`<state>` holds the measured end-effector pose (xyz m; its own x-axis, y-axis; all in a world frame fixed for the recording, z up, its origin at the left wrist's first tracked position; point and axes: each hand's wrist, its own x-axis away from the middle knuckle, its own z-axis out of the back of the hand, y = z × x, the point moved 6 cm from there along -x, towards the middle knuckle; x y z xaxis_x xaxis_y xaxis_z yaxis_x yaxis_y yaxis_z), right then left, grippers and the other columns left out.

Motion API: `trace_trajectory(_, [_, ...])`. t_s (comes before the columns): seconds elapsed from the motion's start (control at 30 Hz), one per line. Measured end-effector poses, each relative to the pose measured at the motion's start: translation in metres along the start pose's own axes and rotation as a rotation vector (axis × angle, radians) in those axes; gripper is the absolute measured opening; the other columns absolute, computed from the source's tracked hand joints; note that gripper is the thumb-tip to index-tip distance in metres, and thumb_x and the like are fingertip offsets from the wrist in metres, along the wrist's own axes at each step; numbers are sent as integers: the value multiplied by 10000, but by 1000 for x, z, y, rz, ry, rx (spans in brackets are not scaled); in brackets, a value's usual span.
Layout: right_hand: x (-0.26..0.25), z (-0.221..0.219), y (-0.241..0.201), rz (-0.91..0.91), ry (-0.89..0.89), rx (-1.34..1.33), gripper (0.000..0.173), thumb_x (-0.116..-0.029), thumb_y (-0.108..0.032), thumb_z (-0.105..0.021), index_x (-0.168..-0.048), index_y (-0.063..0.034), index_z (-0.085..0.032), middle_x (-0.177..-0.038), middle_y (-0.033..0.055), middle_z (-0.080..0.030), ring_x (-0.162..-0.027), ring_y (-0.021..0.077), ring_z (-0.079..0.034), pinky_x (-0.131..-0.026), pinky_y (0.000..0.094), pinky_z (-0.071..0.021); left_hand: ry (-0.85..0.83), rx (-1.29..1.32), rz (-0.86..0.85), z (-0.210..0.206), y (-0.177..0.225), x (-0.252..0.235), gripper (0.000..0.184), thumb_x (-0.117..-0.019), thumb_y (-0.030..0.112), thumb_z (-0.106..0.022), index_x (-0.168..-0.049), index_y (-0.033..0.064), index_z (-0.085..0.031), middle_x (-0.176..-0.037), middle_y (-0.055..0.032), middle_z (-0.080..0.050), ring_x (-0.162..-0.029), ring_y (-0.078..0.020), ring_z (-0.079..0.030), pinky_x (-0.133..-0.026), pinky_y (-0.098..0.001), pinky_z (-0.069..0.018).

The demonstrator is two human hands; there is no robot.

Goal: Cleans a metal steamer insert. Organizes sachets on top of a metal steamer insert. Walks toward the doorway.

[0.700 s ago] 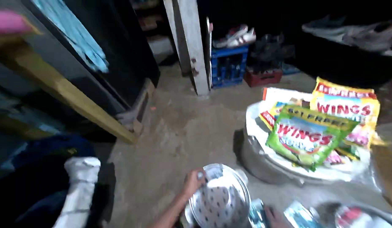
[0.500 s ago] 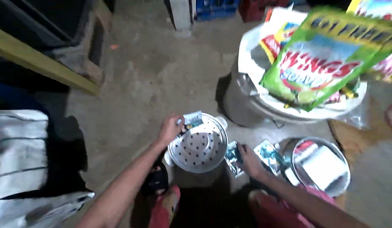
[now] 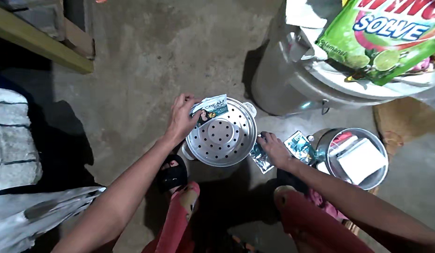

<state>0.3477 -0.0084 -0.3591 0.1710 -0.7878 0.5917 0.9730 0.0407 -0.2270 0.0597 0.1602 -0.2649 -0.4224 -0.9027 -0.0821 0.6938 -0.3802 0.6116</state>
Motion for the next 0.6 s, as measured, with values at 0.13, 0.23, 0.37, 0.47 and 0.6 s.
trace_trajectory(0.13, [-4, 7, 0, -66, -85, -112, 945, -759, 5, -853, -1556, -15, -345, -1508, 280, -422, -1384, 483, -434, -1037, 577, -467, 31, 21, 25, 11, 8, 7, 307, -910, 141, -747, -1197, 45, -698, -1314, -215, -588, -1223, -386, -564, -1031, -524, -471])
trace_trajectory(0.23, [-11, -5, 13, -121, -45, -357, 1071, -743, 56, -827, -1608, -73, -210, -1357, 282, -562, -1176, 474, -617, -959, 609, -525, 57, 46, 25, 17, 14, 12, 307, -916, 140, -741, -1200, 34, -691, -1306, -214, -591, -1235, -368, -557, -1041, -498, -466])
trace_trajectory(0.37, [-10, -7, 21, -150, -56, -579, 708, -890, 24, -699, -1517, -55, -381, -1038, 230, -679, -924, 406, -688, -847, 597, -546, 71, 113, -11, 23, 27, 20, 310, -936, 164, -717, -1205, 15, -677, -1292, -211, -589, -1232, -331, -553, -1041, -463, -466])
trace_trajectory(0.47, [-3, 3, 31, -91, -36, -664, 205, -877, 5, -724, -1063, 53, -651, -877, 188, -643, -805, 324, -630, -758, 541, -517, 92, 163, -72, 22, 37, 26, 286, -935, 178, -710, -1176, 24, -691, -1276, -191, -603, -1201, -288, -575, -1027, -422, -483])
trace_trajectory(0.6, [25, 45, 46, -103, -128, -737, 71, -922, -13, -713, -983, 22, -704, -869, 129, -665, -772, 215, -624, -745, 434, -531, 20, 222, -29, 19, 59, 35, 267, -930, 178, -698, -1177, 76, -701, -1288, -122, -598, -1210, -200, -569, -1020, -358, -485])
